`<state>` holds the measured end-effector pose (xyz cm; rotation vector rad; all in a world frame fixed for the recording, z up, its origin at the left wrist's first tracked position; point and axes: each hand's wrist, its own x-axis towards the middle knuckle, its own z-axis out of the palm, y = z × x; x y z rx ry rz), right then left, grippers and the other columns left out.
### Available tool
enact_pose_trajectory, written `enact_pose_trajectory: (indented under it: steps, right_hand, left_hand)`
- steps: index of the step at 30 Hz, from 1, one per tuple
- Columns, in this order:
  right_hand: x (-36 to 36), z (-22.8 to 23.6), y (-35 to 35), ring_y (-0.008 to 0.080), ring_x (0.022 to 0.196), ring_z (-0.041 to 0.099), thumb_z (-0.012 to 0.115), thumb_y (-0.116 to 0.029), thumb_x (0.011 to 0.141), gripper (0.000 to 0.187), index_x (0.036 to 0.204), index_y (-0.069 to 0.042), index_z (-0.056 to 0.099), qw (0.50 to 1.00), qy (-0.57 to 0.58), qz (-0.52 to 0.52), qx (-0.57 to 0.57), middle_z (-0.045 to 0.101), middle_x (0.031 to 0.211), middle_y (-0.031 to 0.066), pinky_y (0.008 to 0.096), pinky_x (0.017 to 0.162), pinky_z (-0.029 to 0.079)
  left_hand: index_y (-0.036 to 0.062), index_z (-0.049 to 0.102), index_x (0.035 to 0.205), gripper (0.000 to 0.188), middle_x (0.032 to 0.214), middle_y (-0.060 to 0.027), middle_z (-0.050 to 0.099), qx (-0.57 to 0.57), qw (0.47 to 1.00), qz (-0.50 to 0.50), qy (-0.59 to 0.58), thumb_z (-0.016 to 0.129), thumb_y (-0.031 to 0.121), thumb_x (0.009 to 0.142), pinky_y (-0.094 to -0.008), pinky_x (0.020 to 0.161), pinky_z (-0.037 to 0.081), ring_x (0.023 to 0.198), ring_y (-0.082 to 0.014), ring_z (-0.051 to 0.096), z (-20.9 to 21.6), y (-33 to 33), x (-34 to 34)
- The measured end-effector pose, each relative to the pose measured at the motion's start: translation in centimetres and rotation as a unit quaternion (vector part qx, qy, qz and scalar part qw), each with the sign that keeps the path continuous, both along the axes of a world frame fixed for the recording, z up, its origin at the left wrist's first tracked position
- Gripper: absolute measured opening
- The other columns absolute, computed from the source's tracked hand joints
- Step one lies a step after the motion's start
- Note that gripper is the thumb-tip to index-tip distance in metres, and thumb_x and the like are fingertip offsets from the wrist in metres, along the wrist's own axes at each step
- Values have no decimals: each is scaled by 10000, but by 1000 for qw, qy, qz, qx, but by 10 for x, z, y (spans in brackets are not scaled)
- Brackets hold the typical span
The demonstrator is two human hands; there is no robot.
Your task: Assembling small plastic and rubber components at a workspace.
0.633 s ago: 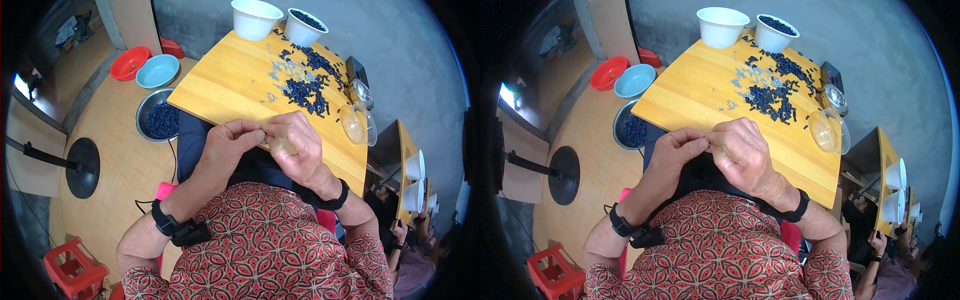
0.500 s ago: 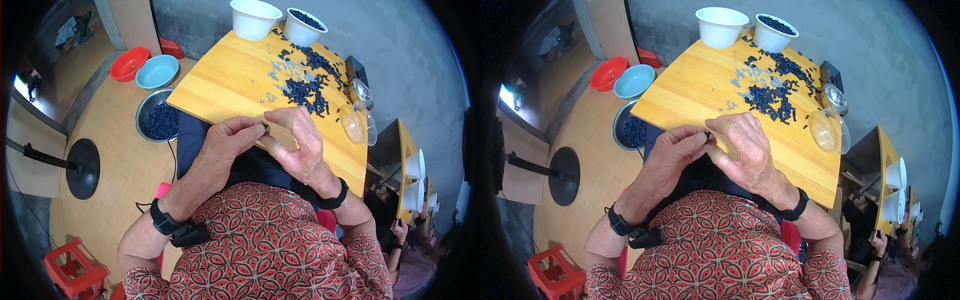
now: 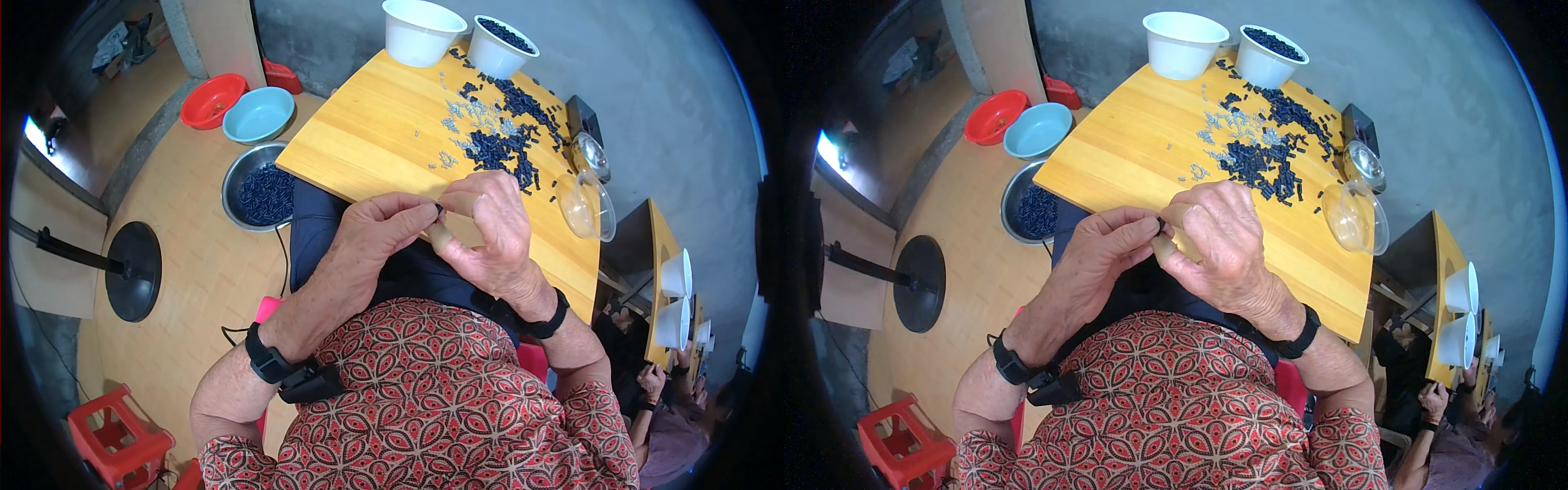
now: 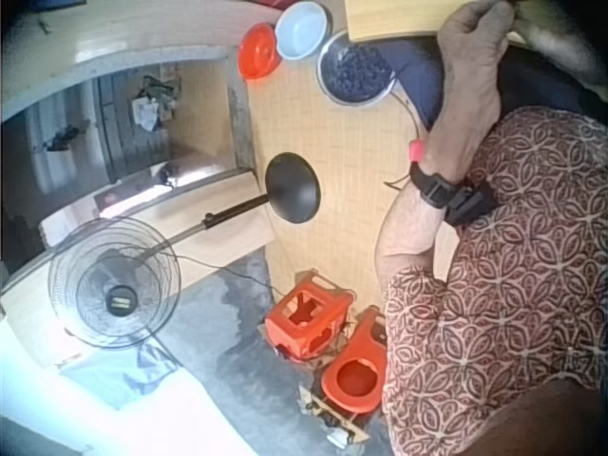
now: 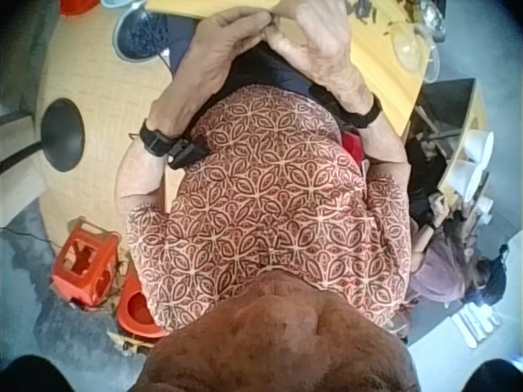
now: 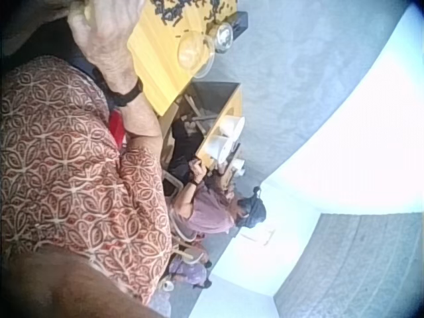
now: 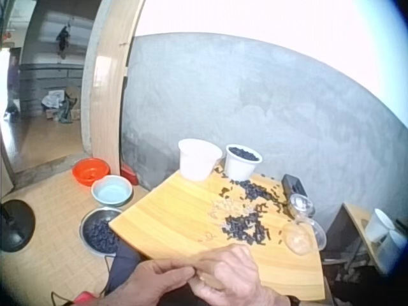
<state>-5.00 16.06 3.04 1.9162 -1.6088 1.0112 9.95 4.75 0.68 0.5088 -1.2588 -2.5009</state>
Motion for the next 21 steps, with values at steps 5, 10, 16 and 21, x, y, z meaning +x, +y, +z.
enact_pose_trajectory:
  steps: [5,10,16,21]
  right_hand:
    - [2,4,0,266,813,607,791,-57,627,299,881,-57,633,1000,5,-8,-3,632,871,79,399,735,457]
    - [2,4,-1,265,776,602,799,-64,602,285,828,-47,625,999,25,-2,-23,615,818,81,397,704,453]
    - [6,-4,-3,267,740,597,796,-38,600,284,838,-41,641,997,-27,11,-68,614,799,78,394,689,442]
    - [7,8,-1,266,772,601,793,-29,631,272,865,-44,655,999,-20,9,-24,622,824,73,390,707,448]
  left_hand:
    - [54,721,1096,176,1001,18,709,-13,1000,2,9,693,160,958,-203,822,503,893,-40,622,0,0,0]
    - [30,735,1044,183,948,8,700,-19,999,30,14,731,166,921,-224,818,458,883,-54,598,2,6,0]
    - [34,724,1082,185,967,17,696,-56,998,-6,34,697,165,953,-212,783,485,848,-35,584,9,-2,3]
    - [48,732,1103,192,988,15,715,-51,998,-13,-23,699,158,950,-214,821,493,907,-37,613,15,-6,5]
